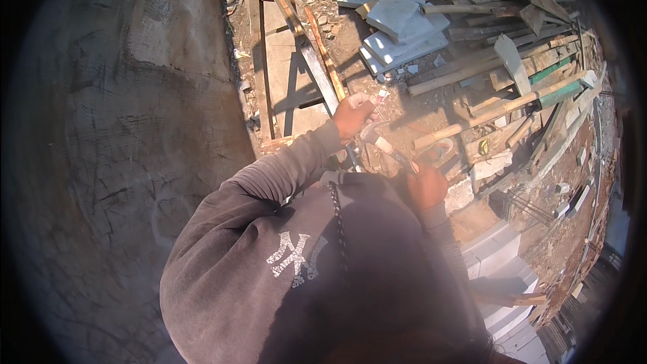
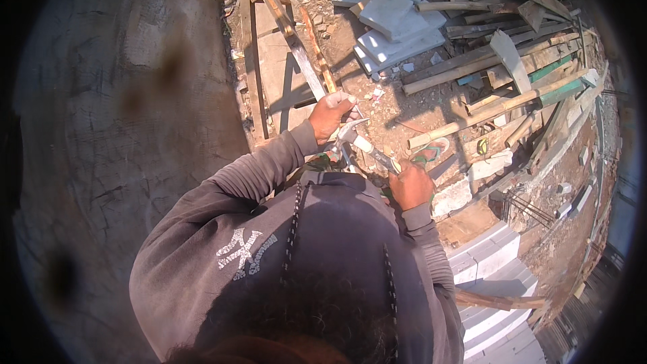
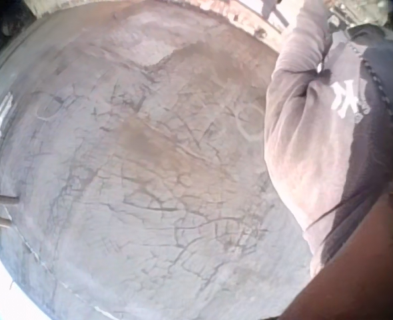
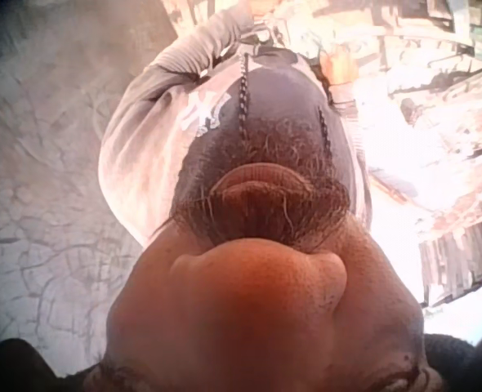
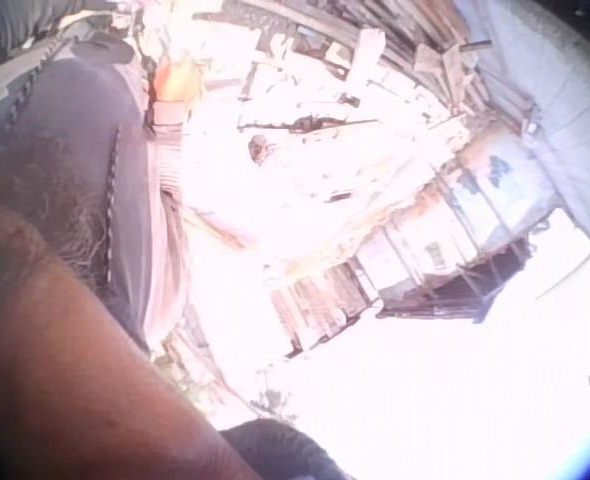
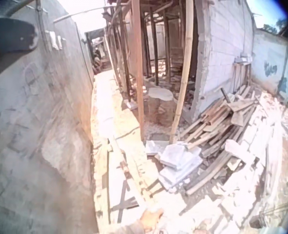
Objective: The person hammers nails into wood planks and uses a hand saw to cut wood while assembling a frame on a construction site.
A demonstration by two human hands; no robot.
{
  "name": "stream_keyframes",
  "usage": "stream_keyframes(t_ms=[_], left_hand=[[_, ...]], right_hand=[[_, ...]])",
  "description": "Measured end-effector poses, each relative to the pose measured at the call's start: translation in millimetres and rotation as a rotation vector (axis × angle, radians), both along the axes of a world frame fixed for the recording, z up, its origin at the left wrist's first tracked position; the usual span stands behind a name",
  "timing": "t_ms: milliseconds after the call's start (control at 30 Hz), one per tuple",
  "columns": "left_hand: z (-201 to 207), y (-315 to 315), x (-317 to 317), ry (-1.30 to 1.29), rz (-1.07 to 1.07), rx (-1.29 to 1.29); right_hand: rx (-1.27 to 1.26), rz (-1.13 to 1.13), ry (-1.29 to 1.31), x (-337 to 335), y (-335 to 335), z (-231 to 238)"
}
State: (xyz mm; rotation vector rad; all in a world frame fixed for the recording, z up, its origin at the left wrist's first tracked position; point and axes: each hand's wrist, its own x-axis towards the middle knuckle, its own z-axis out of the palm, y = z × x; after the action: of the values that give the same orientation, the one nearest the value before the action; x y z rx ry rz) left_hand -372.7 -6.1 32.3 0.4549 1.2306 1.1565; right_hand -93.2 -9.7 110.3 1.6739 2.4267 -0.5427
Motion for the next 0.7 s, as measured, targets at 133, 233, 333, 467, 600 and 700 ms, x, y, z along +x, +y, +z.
stream_keyframes(t_ms=[133,233,333,467,600,700], left_hand=[[-4.4,-37.0,-22.2,-0.016,0.097,0.097],[12.1,-59.9,-33.8,-0.153,0.136,0.051],[0.7,-72.9,-24.0,0.04,0.172,0.092],[2.2,-86.2,-34.0,-0.084,0.206,0.134],[-11.2,-107.8,-25.7,0.057,0.222,0.172],[-20.6,-127.4,-23.5,0.019,0.222,0.189]], right_hand=[[-0.004,0.093,-0.003,-19.4,6.8,10.2],[0.046,0.188,0.029,-20.5,3.4,-1.2],[-0.037,0.175,0.075,-25.2,-10.5,-16.5],[0.018,0.203,0.184,-22.5,-22.1,-45.6],[-0.296,0.125,0.294,-22.4,-35.5,-45.2],[-0.515,0.131,0.357,-16.1,-45.6,-54.2]])
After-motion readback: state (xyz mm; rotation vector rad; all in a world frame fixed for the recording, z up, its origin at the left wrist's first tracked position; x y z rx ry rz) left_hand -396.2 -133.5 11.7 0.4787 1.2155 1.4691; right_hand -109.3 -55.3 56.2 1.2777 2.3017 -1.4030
